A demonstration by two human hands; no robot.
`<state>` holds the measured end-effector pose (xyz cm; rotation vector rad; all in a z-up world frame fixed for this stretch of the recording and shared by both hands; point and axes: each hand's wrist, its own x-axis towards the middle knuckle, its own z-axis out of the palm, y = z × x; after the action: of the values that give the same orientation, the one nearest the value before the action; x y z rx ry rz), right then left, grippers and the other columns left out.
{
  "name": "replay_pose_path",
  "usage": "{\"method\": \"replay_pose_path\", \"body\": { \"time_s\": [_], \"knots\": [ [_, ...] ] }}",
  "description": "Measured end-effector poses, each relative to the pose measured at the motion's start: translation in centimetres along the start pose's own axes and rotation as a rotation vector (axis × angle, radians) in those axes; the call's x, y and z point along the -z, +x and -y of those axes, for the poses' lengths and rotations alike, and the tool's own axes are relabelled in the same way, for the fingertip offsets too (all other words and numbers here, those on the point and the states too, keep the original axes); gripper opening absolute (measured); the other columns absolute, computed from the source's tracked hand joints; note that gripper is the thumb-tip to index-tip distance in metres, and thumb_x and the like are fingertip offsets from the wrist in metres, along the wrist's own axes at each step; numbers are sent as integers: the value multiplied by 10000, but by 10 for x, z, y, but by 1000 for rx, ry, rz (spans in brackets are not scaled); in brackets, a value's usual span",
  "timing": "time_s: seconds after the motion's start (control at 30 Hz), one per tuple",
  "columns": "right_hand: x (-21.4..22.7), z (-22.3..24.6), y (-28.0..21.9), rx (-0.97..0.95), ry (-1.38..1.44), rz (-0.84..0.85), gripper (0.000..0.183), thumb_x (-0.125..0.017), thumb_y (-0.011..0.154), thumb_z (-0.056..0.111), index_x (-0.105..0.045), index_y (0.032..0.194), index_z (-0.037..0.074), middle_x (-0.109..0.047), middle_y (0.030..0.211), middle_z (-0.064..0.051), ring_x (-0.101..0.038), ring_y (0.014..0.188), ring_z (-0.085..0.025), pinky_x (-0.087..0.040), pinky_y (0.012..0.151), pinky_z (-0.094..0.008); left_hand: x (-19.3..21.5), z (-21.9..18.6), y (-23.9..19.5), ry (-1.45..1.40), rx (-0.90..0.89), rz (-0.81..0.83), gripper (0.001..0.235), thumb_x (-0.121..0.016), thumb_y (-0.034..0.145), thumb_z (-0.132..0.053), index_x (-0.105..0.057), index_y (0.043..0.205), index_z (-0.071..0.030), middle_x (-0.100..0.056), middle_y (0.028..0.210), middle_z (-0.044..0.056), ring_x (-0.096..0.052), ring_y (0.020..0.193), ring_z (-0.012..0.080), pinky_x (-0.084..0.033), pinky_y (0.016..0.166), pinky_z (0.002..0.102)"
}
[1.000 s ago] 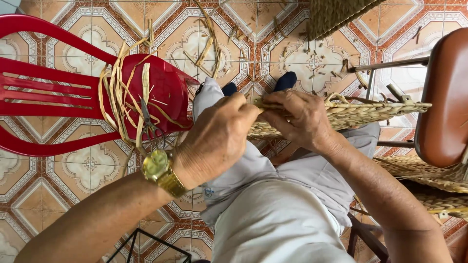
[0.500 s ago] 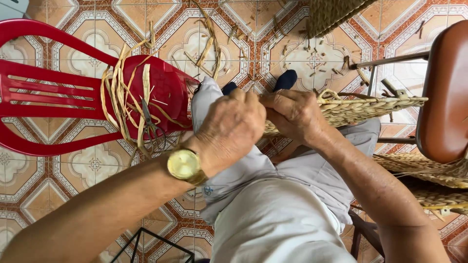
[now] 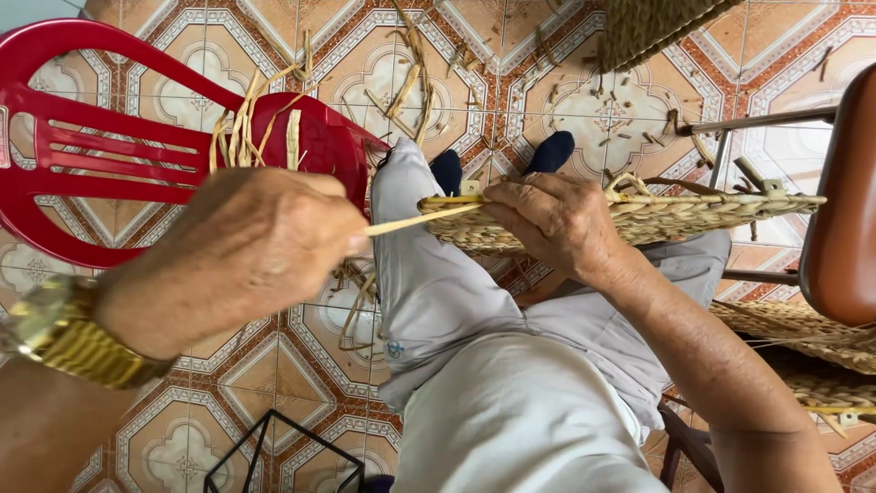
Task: The person sits on a chair with a woven seagrass basket on their lap and weaves flat palm-leaf strips along the basket's rim, threading and tightening the strips by hand. They occasionally pick up scissors to trim the strip ends and continue weaving new strips into the edge.
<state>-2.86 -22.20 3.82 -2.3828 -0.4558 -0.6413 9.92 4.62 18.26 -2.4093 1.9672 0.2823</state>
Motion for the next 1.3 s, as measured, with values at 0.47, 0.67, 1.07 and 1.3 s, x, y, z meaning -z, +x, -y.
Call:
{"method": "replay_pose_path", "body": {
  "time_s": [0.47,0.67,1.07,1.3],
  "knots": [
    [-5,-2,2,-66,-16,-16,141,-826,934,137,-728,982,48,-703,798,-62,-681,665,-210,-525,558,-367,15,-35,42,620,157,-259,288,-648,866,-123,-704,1142,-57,-700,1073,118,-654,1099,262,-437,1010,460],
    [-2,2,1,-81,-19,-23,177,-827,919,147,-715,999,36,-693,817,-73,-678,678,-227,-524,563,-361,-66,-15,79,201,115,-225,210,-672,1035,-102,-682,834,-42,-656,770,90,-634,755,204,-548,799,400],
    [-3,12,-3,-87,12,-23,185,-842,899,122,-691,975,46,-718,838,-75,-688,675,-223,-520,557,-353,-62,34,107,-504,162,-30,178,-784,758,-208,-740,643,-81,-664,583,41,-633,519,164,-494,490,356],
    [-6,14,-3,-50,8,-45,211,-856,892,104,-684,990,31,-715,840,-95,-701,695,-235,-538,585,-354,-55,46,113,-677,281,212,204,-816,730,-303,-788,738,-101,-695,586,60,-633,526,163,-497,520,352]
  ]
}}
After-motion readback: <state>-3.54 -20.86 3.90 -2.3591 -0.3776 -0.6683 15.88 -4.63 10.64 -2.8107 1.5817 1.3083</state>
